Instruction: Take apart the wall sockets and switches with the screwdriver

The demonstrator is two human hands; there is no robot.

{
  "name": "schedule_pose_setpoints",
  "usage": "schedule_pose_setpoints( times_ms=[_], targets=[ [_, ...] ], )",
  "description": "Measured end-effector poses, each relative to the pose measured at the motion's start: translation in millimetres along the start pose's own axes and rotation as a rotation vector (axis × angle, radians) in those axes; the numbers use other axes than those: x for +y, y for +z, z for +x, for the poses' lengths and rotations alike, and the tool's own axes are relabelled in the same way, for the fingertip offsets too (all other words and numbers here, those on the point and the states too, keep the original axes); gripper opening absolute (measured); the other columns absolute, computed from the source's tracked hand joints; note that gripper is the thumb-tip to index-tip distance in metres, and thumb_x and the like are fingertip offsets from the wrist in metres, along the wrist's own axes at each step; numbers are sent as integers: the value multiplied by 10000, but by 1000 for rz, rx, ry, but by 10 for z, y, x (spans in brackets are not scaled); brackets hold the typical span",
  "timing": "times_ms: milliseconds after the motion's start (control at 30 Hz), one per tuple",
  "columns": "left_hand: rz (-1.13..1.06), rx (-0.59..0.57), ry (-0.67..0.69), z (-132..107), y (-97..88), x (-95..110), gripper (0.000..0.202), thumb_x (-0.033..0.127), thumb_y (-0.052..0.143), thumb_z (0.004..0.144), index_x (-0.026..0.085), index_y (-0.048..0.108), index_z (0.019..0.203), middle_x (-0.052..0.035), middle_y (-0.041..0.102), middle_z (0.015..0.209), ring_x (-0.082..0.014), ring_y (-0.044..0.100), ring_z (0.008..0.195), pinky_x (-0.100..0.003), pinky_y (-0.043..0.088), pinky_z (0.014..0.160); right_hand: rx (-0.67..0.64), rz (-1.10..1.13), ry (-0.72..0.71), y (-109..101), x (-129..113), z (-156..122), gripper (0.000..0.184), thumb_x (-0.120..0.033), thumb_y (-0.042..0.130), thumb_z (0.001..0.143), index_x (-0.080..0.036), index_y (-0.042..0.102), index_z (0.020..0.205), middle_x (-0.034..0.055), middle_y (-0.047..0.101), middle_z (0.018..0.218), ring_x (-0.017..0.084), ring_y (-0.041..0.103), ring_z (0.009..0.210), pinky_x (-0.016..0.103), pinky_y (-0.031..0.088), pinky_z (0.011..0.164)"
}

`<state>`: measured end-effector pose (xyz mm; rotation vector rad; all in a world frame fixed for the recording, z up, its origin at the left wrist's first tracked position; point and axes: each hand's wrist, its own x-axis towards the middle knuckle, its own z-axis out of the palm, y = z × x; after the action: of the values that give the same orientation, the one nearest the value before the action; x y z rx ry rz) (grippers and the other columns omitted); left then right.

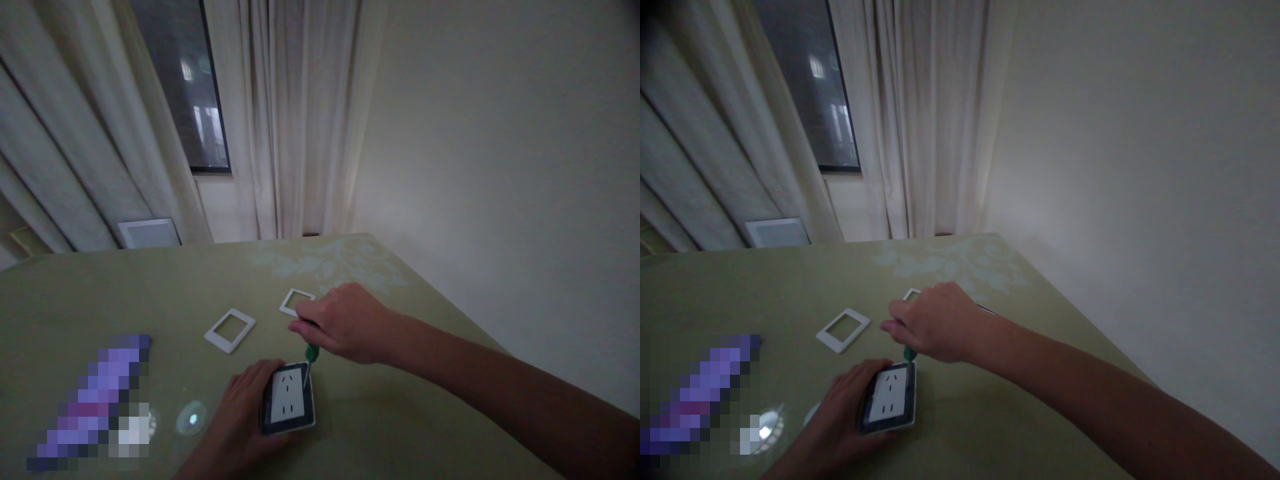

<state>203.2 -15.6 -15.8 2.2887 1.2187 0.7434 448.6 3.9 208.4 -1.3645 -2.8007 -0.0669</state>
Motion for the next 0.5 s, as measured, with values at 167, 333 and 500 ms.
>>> schedule_pose_setpoints(
  times_ms=[167,333,500],
  targets=[
    [9,-3,-2,4,-5,-19,830,356,921,685,309,613,1455,-126,758,1422,-437,718,1286,-586,570,1077,-17,163,-351,-52,3,-3,190,-285,567,1094,-173,658,1217,86,797,1074,222,701,935,312,449,783],
    [15,-45,-8,11,-43,23,812,370,901,706,285,603,1456,-140,743,1444,-446,700,1317,-604,547,1107,-10,40,50,3,5,14,453,-570,489,1129,-191,707,1014,71,765,810,216,647,680,310,341,618],
    [9,-44,-19,26,-62,73,799,351,897,695,281,615,1439,-125,754,1424,-453,708,1294,-603,549,1091,8,215,-351,-19,17,-34,148,-262,583,1094,-176,647,1196,83,781,1102,212,679,987,300,445,817]
  ],
)
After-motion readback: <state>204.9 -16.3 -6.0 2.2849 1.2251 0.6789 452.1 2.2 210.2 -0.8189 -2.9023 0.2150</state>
